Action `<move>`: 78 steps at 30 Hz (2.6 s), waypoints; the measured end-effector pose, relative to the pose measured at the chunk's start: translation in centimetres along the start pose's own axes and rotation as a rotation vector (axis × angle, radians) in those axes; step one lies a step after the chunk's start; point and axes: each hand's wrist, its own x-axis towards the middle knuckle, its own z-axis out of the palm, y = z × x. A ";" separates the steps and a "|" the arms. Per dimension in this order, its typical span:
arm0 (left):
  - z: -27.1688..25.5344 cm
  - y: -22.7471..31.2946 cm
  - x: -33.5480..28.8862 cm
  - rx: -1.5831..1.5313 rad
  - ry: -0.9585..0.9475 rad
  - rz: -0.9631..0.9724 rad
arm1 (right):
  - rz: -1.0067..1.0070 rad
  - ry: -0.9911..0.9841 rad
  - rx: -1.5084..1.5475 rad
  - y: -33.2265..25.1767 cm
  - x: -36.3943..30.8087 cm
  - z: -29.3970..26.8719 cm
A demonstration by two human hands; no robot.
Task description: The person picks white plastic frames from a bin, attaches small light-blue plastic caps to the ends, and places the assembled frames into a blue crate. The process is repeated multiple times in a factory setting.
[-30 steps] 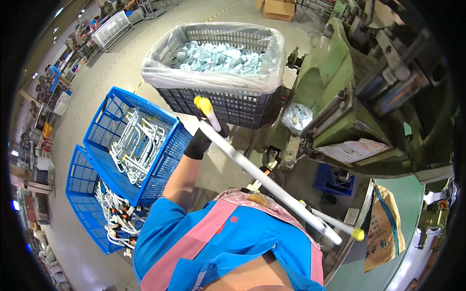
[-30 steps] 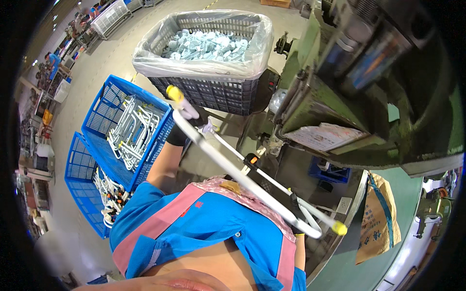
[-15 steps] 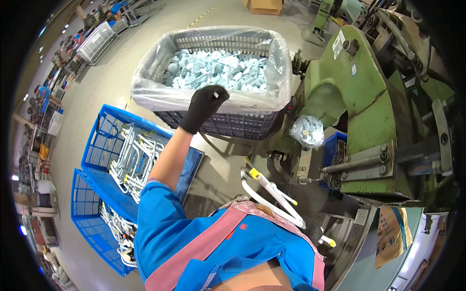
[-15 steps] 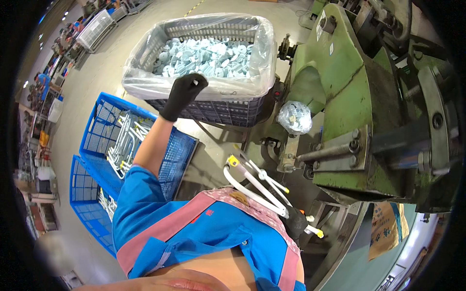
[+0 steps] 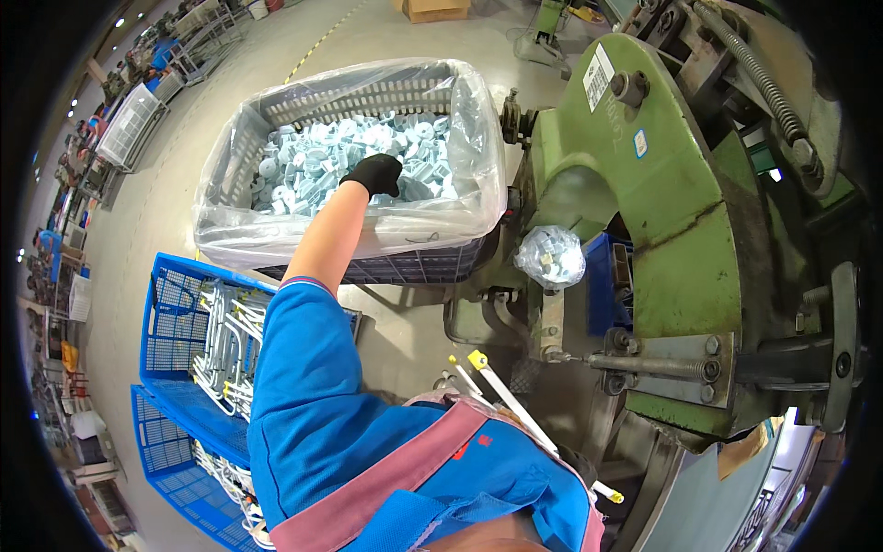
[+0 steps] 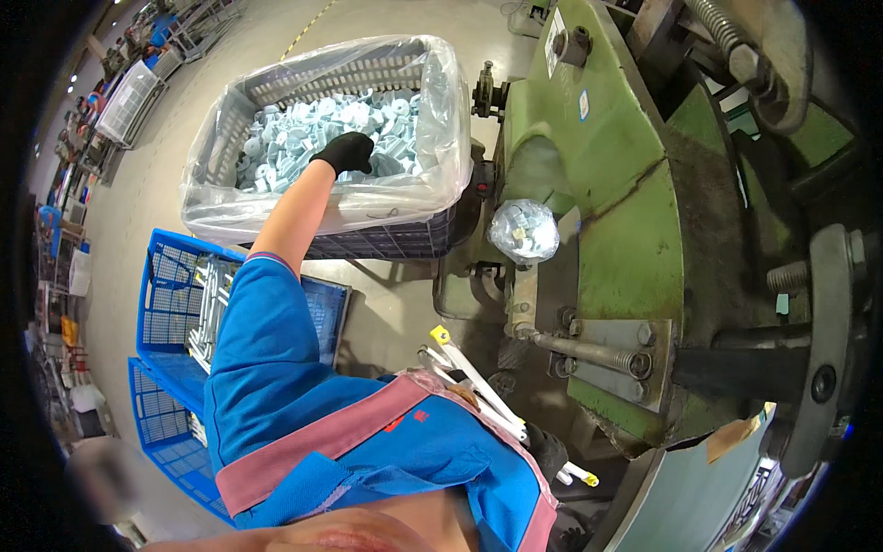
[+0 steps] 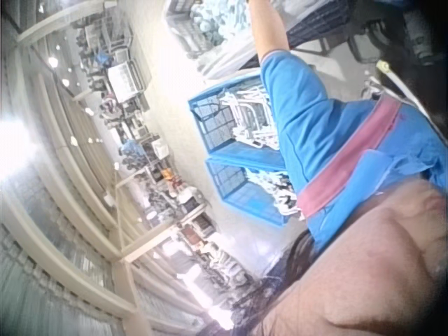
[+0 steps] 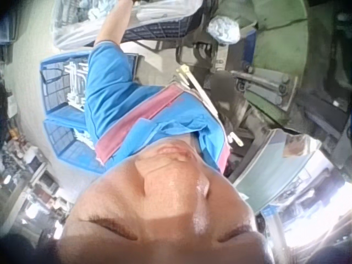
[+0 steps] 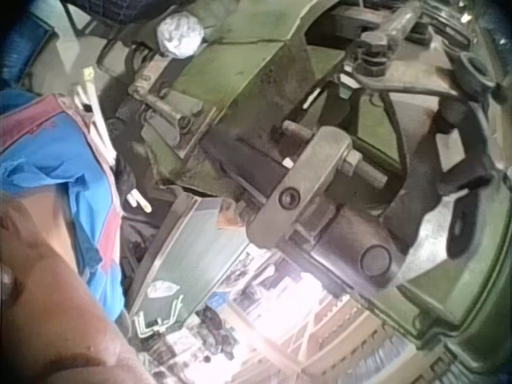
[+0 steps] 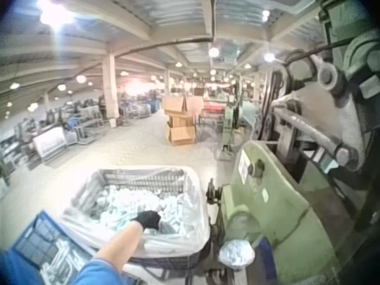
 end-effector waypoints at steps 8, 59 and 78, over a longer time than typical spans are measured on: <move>0.1 0.1 -0.8 -0.388 -0.048 -0.099 | -0.021 0.033 0.018 -1.4 1.5 0.0; 0.0 40.6 -16.2 -0.801 0.685 0.425 | -0.678 -0.198 -0.083 2.6 10.6 -6.3; -0.2 39.2 -27.5 -0.589 0.494 -0.190 | -0.980 0.009 -0.006 3.5 18.1 -8.9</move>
